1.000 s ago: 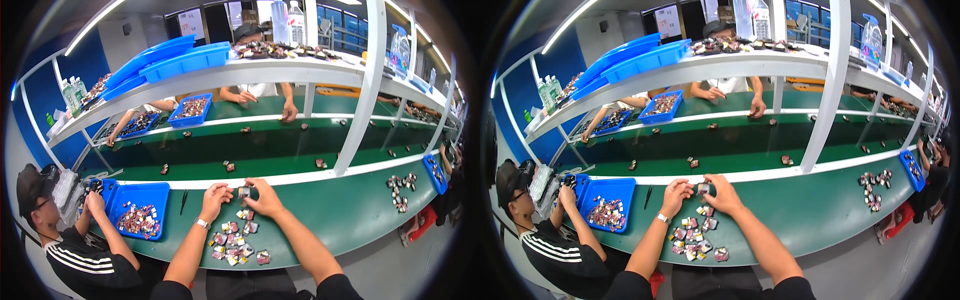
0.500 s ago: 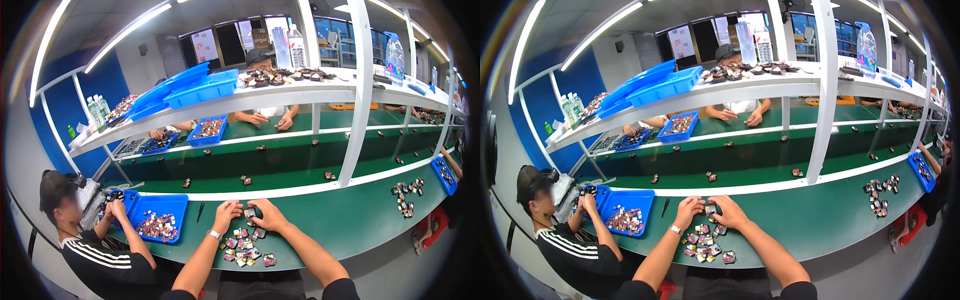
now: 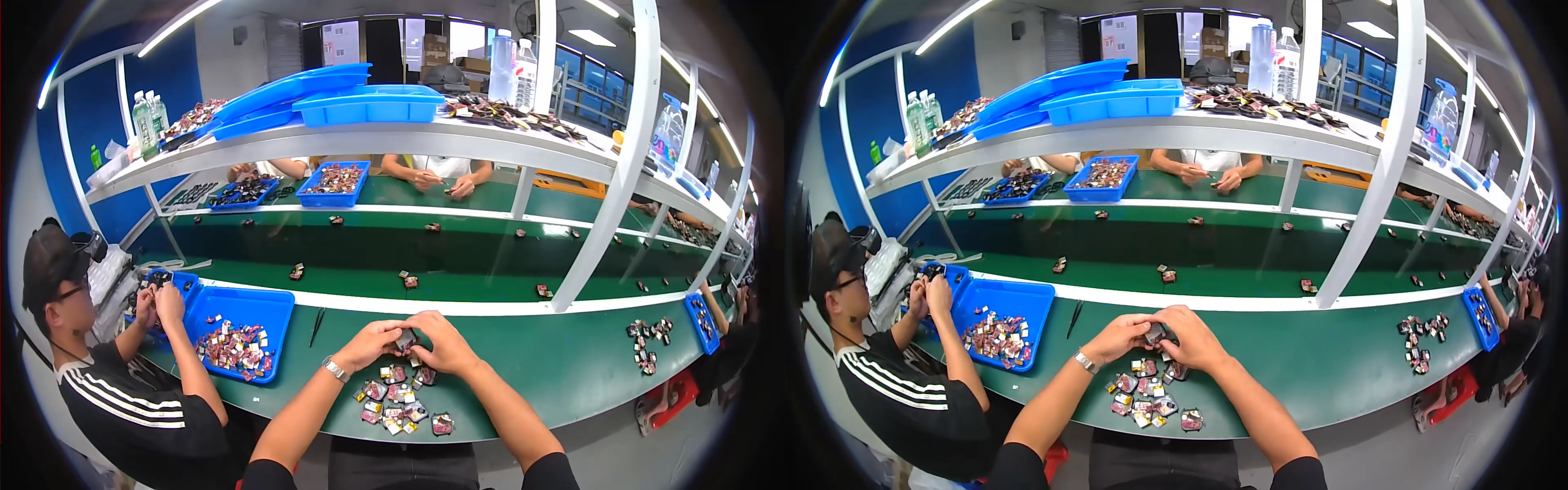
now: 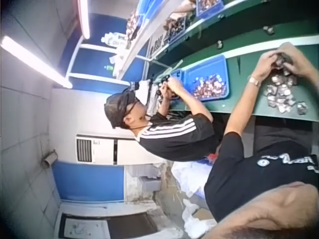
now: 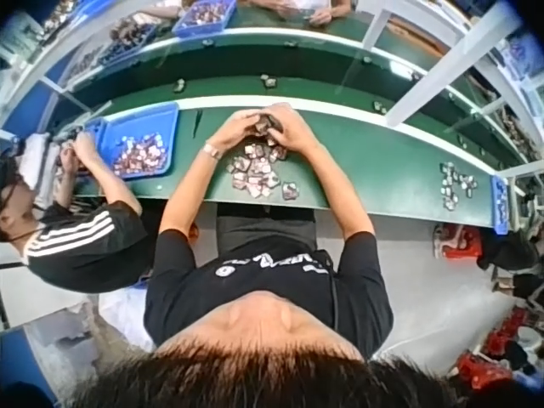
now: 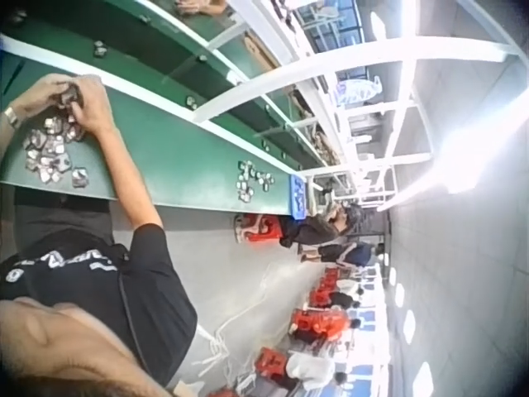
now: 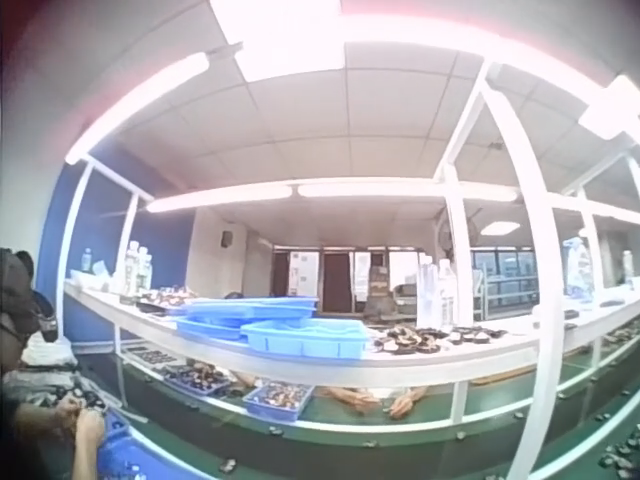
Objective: Sorting and arranging small badges or pins on a workbench.
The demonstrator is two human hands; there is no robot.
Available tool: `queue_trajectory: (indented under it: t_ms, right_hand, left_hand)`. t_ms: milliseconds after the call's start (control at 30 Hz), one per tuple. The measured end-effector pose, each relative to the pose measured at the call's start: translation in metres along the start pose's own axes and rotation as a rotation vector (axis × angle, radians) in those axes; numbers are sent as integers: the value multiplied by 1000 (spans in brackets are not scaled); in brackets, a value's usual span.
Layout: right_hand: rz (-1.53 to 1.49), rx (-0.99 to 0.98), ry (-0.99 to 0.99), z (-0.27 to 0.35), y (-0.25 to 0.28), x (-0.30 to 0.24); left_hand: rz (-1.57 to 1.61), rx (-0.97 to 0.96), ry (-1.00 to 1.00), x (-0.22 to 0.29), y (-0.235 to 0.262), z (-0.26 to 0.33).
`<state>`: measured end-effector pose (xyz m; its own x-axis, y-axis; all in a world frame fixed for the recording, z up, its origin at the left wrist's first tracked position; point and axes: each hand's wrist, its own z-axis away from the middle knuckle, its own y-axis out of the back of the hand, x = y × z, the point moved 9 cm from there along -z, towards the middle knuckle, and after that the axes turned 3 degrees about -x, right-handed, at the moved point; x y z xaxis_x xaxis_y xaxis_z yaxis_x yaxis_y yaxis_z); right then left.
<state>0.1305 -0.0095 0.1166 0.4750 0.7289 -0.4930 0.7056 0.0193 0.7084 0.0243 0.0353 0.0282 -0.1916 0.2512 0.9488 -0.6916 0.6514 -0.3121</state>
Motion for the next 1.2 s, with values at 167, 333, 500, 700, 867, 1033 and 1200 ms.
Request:
queue_trajectory:
  t_ms: [167, 333, 500, 700, 867, 1033, 1200]
  right_hand:
    - [64, 87, -1, 3, -2, 20]
    - [83, 50, -14, 0, -10, 30]
    - [41, 55, -79, -4, -21, 43]
    - [43, 13, -66, -6, -20, 38]
    - [34, 143, -132, -2, -16, 46]
    - [-2, 178, -159, 0, -19, 44]
    - [-152, 110, -166, 5, -25, 48]
  left_hand:
    - [57, 88, -22, -6, 18, -17]
    - [92, 109, -46, -20, 14, -17]
    - [135, 83, -67, -20, 17, -20]
    - [149, 45, -50, -24, 17, -18]
    - [118, 0, -20, -18, 12, -18]
    - [53, -5, -46, -17, 11, -14]
    - [113, 53, -12, -24, 15, -15]
